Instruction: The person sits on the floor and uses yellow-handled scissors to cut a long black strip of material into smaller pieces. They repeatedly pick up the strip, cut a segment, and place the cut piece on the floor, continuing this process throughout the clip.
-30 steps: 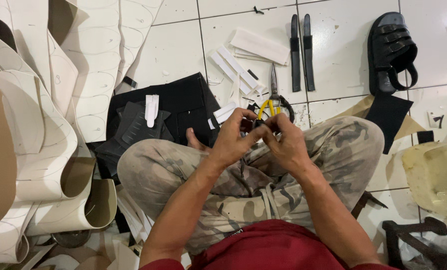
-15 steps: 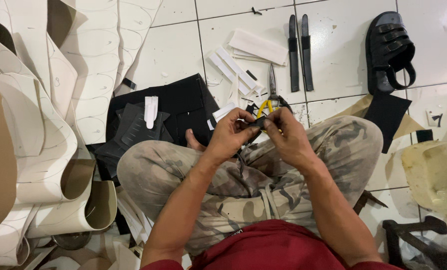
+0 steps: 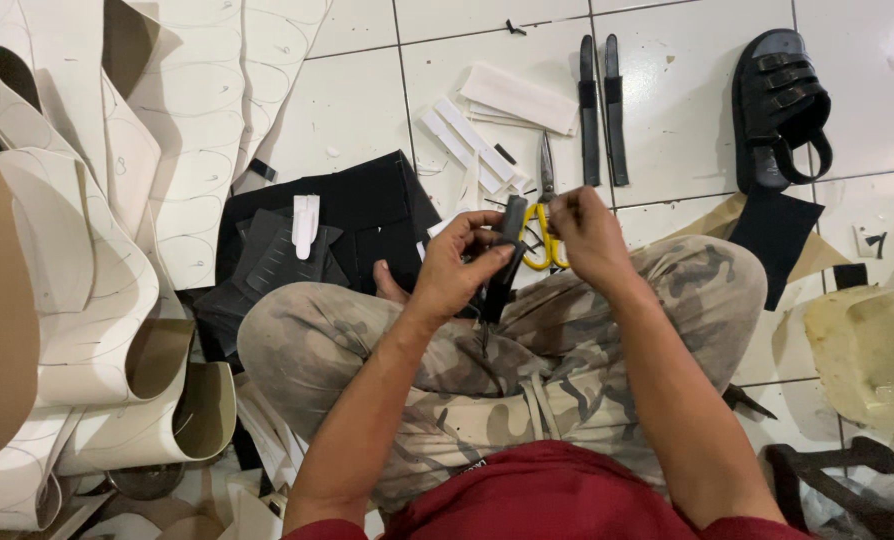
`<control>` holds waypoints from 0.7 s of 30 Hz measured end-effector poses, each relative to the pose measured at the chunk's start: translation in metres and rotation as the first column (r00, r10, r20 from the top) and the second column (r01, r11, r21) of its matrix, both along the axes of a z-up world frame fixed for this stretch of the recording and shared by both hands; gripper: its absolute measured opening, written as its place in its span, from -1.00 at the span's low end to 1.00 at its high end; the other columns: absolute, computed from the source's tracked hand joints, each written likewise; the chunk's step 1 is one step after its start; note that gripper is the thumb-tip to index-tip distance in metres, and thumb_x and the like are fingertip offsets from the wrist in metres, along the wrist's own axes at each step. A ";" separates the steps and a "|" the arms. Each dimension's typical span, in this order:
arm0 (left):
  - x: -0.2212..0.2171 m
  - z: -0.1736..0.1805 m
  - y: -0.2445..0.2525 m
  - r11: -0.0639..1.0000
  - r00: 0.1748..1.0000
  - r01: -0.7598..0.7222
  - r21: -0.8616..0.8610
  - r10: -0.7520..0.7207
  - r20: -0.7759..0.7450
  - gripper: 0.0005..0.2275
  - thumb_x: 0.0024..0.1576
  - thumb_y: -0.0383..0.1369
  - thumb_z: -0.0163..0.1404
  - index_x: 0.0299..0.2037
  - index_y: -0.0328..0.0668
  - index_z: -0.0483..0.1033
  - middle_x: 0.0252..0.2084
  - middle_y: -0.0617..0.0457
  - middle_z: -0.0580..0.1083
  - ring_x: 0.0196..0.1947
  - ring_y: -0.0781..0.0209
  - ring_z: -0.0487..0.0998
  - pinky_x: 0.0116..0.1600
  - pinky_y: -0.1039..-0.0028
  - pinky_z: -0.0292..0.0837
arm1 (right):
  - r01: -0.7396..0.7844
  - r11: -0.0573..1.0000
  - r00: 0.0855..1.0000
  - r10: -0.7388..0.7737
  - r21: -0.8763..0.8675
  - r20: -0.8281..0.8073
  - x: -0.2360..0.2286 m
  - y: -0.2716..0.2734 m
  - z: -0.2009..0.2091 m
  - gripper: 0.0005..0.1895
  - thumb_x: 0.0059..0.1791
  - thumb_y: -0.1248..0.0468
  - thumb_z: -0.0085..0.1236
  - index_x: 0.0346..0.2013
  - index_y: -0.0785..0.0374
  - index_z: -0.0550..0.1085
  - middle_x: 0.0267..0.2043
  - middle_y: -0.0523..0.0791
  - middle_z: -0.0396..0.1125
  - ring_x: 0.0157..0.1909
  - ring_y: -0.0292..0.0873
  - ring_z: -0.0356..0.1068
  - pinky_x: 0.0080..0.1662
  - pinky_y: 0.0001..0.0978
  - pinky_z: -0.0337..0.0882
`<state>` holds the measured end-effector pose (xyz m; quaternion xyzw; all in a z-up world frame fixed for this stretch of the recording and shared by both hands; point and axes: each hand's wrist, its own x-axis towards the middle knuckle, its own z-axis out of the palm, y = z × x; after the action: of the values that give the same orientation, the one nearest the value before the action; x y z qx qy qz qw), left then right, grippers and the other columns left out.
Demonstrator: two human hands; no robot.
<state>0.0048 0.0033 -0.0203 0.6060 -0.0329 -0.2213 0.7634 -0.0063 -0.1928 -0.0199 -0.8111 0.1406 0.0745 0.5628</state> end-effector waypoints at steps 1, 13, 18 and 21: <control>0.001 0.002 0.000 1.000 1.000 0.001 0.000 -0.001 0.003 -0.64 -0.06 -0.46 0.16 -0.05 -0.30 0.38 -0.35 0.00 0.49 -0.40 0.44 0.46 -0.30 0.66 0.40 | 0.001 1.000 1.000 -0.001 0.000 0.003 0.001 -0.005 -0.024 -0.80 0.04 0.29 -0.12 -0.15 0.40 0.29 -0.35 0.08 0.31 -0.31 -0.01 0.39 -0.18 -0.18 0.37; 0.003 0.005 0.004 0.954 0.986 -0.131 -0.271 0.155 0.068 -0.65 -0.05 -0.56 0.13 -0.06 -0.25 0.36 -0.14 0.02 0.46 -0.42 0.44 0.52 -0.37 0.72 0.46 | -0.197 0.881 0.899 -0.013 -0.431 -0.438 0.010 0.002 -0.079 -0.41 -0.25 0.28 0.18 -0.12 0.33 0.02 -0.12 0.18 0.21 -0.05 0.31 0.31 0.01 0.11 0.32; 0.003 0.007 0.003 0.958 0.969 -0.201 -0.203 0.224 0.099 -0.83 0.03 -0.54 0.06 -0.17 -0.27 0.52 -0.19 0.06 0.46 -0.37 0.47 0.49 -0.31 0.65 0.44 | 0.024 0.906 0.916 -0.189 -0.422 -0.354 0.000 -0.011 -0.094 -0.50 -0.17 0.06 0.11 -0.06 0.25 0.25 -0.24 0.07 0.34 -0.09 0.16 0.36 -0.10 -0.03 0.36; 0.002 0.015 0.001 0.951 0.962 -0.237 -0.196 0.259 0.090 -0.85 -0.03 -0.51 0.14 -0.25 -0.28 0.56 -0.27 0.05 0.47 -0.35 0.50 0.45 -0.29 0.63 0.42 | 0.071 0.950 0.939 -0.167 -0.306 -0.302 -0.011 0.020 -0.013 -0.50 -0.12 -0.07 0.09 -0.16 0.31 0.38 -0.35 0.12 0.34 -0.16 0.21 0.36 -0.13 0.00 0.31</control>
<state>0.0066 0.0041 -0.0056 0.5439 -0.0203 -0.0845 0.8347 -0.0172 -0.1723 -0.0331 -0.8513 0.2899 0.1508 0.4105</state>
